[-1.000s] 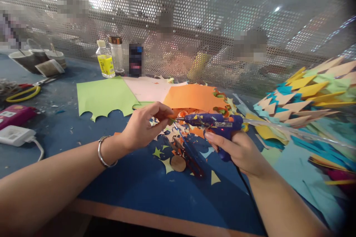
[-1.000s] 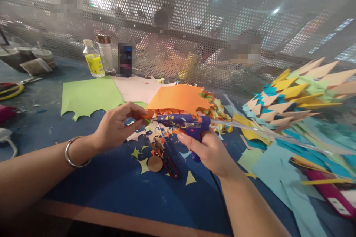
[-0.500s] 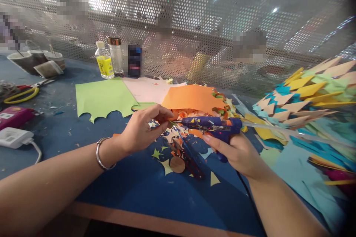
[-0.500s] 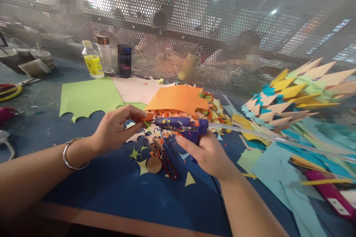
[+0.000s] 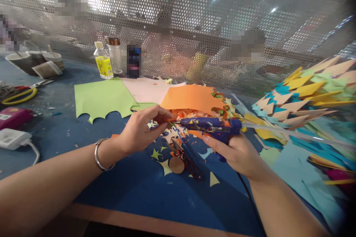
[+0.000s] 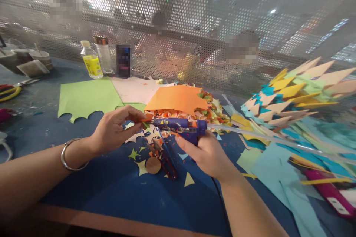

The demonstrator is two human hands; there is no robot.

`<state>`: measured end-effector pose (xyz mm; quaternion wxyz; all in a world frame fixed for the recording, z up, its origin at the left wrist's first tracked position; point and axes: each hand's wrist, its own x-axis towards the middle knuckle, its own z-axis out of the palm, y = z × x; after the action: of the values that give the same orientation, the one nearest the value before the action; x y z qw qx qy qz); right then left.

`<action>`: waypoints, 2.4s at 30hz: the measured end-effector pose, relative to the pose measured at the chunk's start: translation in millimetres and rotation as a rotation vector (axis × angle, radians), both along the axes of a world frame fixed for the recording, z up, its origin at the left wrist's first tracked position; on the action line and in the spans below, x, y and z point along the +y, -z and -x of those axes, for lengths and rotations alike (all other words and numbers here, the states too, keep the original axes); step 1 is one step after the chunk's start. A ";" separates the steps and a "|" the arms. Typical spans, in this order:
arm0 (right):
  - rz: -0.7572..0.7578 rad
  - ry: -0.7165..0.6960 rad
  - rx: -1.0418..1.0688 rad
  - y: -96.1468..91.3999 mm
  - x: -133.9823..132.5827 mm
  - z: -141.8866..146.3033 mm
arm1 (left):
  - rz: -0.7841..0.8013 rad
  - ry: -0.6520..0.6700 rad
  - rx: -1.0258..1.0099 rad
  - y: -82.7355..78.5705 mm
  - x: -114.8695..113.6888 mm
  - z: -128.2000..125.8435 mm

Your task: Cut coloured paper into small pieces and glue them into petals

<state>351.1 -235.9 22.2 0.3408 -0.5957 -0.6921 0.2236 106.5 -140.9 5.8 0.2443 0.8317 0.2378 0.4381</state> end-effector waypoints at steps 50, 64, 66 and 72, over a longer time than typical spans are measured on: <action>0.498 0.314 0.065 19.8 21.5 -13.4 | 0.598 0.156 -0.154 13.9 19.3 -5.6; -0.170 0.107 -0.130 10.2 6.4 26.4 | 0.728 0.174 0.090 5.8 3.6 -9.3; -0.208 0.028 -0.132 11.9 5.7 31.6 | 0.716 0.217 0.098 6.6 2.1 -10.4; -0.247 -0.059 -0.154 17.3 6.2 36.6 | 0.720 0.272 0.136 6.4 -2.9 -13.3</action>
<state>314.5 -229.8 4.9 0.3508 -0.5442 -0.7555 0.1004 119.8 -143.8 -0.7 0.5602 0.7437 0.2797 0.2342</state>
